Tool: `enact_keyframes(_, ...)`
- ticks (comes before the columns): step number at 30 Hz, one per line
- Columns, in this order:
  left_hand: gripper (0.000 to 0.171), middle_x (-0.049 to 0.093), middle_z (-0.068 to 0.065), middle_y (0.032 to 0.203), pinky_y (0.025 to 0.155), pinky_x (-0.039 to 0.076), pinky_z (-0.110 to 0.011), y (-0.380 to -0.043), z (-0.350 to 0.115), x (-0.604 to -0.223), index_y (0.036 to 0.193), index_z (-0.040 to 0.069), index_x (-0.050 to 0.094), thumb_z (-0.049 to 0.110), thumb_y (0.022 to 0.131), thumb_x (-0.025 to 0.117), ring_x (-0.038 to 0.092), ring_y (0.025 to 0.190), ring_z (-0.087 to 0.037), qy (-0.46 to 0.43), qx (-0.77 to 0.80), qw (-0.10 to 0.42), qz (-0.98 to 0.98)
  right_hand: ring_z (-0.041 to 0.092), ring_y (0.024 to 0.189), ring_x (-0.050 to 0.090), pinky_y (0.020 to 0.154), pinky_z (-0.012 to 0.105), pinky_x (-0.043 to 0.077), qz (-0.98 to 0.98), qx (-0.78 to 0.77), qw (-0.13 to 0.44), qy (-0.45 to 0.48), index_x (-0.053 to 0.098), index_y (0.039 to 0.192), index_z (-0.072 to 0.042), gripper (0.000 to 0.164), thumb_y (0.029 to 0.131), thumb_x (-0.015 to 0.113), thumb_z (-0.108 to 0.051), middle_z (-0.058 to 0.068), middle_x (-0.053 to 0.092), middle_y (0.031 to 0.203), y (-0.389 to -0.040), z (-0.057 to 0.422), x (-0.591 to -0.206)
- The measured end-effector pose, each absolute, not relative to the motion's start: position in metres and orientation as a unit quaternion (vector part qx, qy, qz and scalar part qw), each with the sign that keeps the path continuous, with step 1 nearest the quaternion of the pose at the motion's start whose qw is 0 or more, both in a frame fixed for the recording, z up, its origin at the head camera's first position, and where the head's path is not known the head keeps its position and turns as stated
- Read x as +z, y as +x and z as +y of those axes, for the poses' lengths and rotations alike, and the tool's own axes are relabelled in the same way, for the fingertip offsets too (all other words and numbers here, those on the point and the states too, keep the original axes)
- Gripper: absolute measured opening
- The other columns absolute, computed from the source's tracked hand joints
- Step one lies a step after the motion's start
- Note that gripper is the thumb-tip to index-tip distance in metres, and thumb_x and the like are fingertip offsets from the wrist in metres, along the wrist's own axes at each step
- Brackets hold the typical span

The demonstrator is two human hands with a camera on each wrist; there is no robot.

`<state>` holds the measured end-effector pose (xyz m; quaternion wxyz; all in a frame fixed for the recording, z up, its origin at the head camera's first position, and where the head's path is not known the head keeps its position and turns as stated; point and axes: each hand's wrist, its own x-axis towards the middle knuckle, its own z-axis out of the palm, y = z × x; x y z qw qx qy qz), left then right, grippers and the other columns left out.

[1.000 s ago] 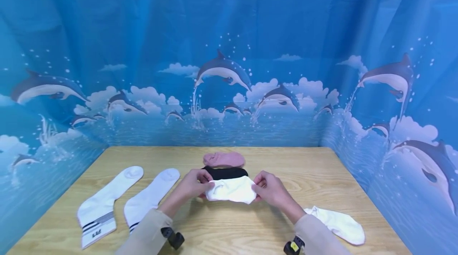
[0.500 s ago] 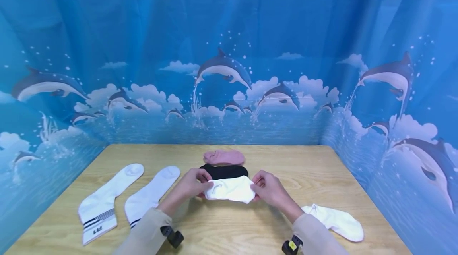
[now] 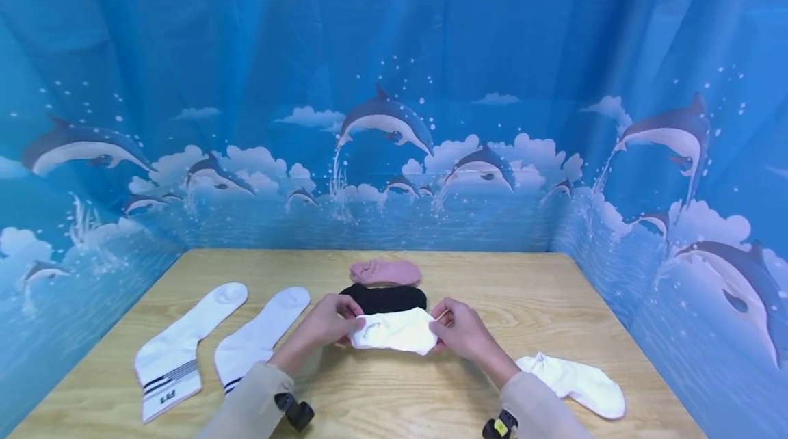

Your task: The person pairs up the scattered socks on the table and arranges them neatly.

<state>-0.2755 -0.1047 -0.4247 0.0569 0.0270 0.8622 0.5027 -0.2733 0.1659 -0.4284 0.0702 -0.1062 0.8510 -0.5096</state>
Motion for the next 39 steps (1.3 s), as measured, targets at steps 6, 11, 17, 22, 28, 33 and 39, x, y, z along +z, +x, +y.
enact_keyframes(6,0.010,0.061,-0.010,0.081,0.055,0.059,-0.029,-0.275,-0.106,-0.427,0.094,0.000,0.068,0.002,0.087,0.075,0.060,0.064,-0.018,0.026,0.501,0.053,0.863,0.018,0.066,0.065,0.063,0.035,0.062,0.848,-0.514,0.073,-0.107,0.059,0.111,0.007,0.017,0.096,0.065,0.001,0.014,0.068,0.085,-0.273,0.164,-0.429)
enact_keyframes(11,0.011,0.061,-0.009,0.081,0.054,0.058,-0.029,-0.275,-0.107,-0.427,0.094,0.000,0.067,0.002,0.087,0.075,0.060,0.063,-0.018,0.019,0.498,0.053,0.865,0.019,0.066,0.066,0.062,0.034,0.062,0.849,-0.511,0.073,-0.110,0.060,0.109,0.007,0.016,0.095,0.064,0.002,0.014,0.068,0.083,-0.274,0.162,-0.431)
enact_keyframes(17,0.010,0.062,-0.009,0.082,0.055,0.058,-0.028,-0.278,-0.110,-0.429,0.094,0.001,0.068,0.004,0.088,0.075,0.061,0.063,-0.017,0.009,0.486,0.052,0.872,0.018,0.065,0.066,0.061,0.033,0.062,0.849,-0.509,0.071,-0.124,0.060,0.109,0.009,0.016,0.094,0.065,0.003,0.015,0.069,0.083,-0.276,0.158,-0.434)
enact_keyframes(22,0.009,0.062,-0.008,0.079,0.054,0.058,-0.028,-0.279,-0.113,-0.433,0.091,0.001,0.068,0.003,0.087,0.075,0.061,0.059,-0.016,0.017,0.482,0.041,0.875,0.017,0.064,0.066,0.060,0.032,0.062,0.847,-0.511,0.076,-0.126,0.060,0.107,0.009,0.015,0.094,0.064,0.005,0.015,0.068,0.082,-0.278,0.155,-0.437)
enact_keyframes(28,0.008,0.063,-0.008,0.077,0.053,0.057,-0.027,-0.278,-0.115,-0.434,0.089,0.001,0.068,0.003,0.086,0.075,0.062,0.056,-0.016,0.025,0.472,0.033,0.881,0.018,0.063,0.066,0.060,0.032,0.062,0.854,-0.502,0.079,-0.112,0.060,0.106,0.007,0.013,0.094,0.064,0.005,0.015,0.067,0.082,-0.279,0.150,-0.440)
enact_keyframes(33,0.007,0.064,-0.008,0.074,0.051,0.054,-0.025,-0.276,-0.117,-0.435,0.088,0.000,0.069,0.002,0.086,0.075,0.062,0.053,-0.015,0.036,0.464,0.032,0.885,0.017,0.062,0.066,0.059,0.031,0.062,0.861,-0.491,0.081,-0.103,0.061,0.105,0.005,0.011,0.094,0.064,0.005,0.014,0.067,0.082,-0.280,0.147,-0.444)
enact_keyframes(39,0.007,0.063,-0.007,0.075,0.053,0.056,-0.027,-0.274,-0.118,-0.435,0.089,0.000,0.069,0.002,0.087,0.074,0.062,0.055,-0.015,0.031,0.463,0.044,0.885,0.016,0.062,0.066,0.058,0.032,0.062,0.860,-0.491,0.079,-0.111,0.062,0.103,0.005,0.011,0.093,0.065,0.005,0.014,0.067,0.082,-0.280,0.144,-0.448)
